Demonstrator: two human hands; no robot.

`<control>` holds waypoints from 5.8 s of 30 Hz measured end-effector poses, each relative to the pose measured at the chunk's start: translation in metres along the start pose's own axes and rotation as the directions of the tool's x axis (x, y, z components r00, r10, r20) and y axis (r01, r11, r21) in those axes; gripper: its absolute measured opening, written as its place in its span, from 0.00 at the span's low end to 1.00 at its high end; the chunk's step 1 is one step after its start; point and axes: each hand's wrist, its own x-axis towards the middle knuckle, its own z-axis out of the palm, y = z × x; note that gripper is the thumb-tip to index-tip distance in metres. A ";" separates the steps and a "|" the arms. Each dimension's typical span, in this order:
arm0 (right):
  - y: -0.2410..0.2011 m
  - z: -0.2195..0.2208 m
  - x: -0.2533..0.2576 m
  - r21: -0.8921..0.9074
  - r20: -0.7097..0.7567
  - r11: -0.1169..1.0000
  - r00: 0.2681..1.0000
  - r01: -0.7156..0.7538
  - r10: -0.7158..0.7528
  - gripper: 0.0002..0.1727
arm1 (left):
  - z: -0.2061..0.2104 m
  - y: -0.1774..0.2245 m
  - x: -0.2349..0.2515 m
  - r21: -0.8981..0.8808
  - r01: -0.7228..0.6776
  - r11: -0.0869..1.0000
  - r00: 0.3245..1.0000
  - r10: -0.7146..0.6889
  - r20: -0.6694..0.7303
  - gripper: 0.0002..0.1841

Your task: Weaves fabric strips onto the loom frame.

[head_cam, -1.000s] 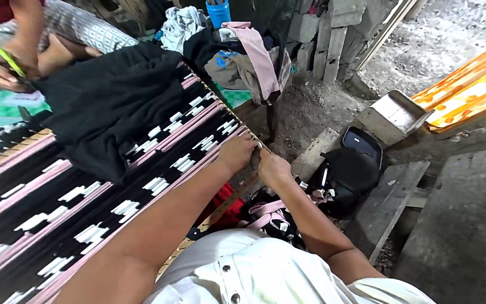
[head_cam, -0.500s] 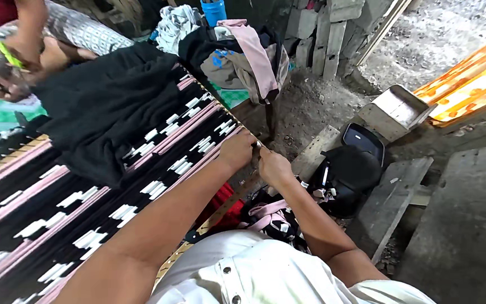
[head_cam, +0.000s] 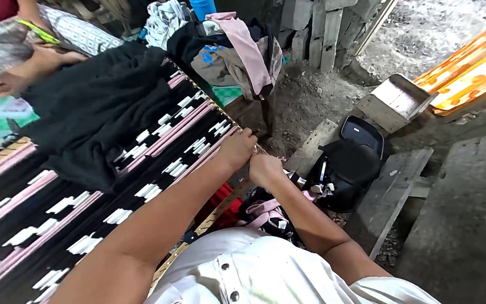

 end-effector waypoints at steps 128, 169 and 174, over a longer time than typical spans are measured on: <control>-0.003 0.024 0.066 0.641 -0.333 0.742 0.942 0.195 0.041 0.20 | 0.149 -0.081 -0.580 -0.559 0.805 -0.197 -0.135 -0.979 0.152 0.10; -0.007 0.011 0.052 0.453 -0.369 0.863 0.928 0.224 -0.047 0.23 | 0.059 -0.040 -0.364 -0.576 0.669 0.470 0.722 -0.595 0.353 0.16; -0.013 -0.005 0.022 0.265 -0.547 0.911 0.827 0.316 -0.128 0.33 | 0.035 -0.046 -0.315 -0.743 0.536 0.401 0.811 -0.489 0.321 0.15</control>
